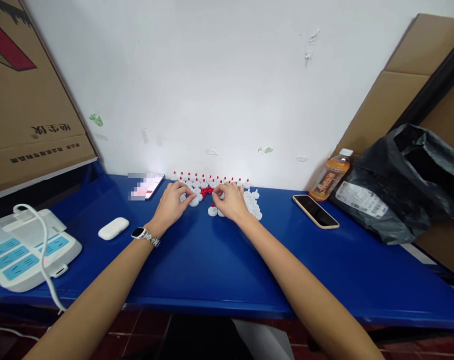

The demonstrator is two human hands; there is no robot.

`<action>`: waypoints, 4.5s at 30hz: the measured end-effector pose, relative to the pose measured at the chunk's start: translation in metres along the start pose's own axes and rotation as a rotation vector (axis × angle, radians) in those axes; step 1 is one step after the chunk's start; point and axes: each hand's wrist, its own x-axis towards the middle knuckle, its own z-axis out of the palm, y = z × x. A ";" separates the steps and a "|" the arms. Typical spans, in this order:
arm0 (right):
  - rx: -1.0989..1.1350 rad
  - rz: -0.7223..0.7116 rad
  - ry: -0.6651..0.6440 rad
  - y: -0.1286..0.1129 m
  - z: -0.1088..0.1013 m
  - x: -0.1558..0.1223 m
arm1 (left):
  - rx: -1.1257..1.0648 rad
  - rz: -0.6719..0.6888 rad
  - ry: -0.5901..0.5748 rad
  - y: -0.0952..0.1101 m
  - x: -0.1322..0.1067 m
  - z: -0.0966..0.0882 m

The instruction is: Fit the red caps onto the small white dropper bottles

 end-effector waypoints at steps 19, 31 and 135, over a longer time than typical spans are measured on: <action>-0.289 0.000 -0.476 -0.017 0.034 0.067 | -0.380 -0.160 -0.250 0.006 -0.007 0.007; -0.207 0.021 -0.443 -0.019 0.041 0.064 | -0.303 -0.126 -0.470 0.004 -0.010 0.001; 0.946 0.126 -0.073 -0.009 0.010 0.004 | -0.369 -0.042 -0.309 0.017 -0.011 -0.001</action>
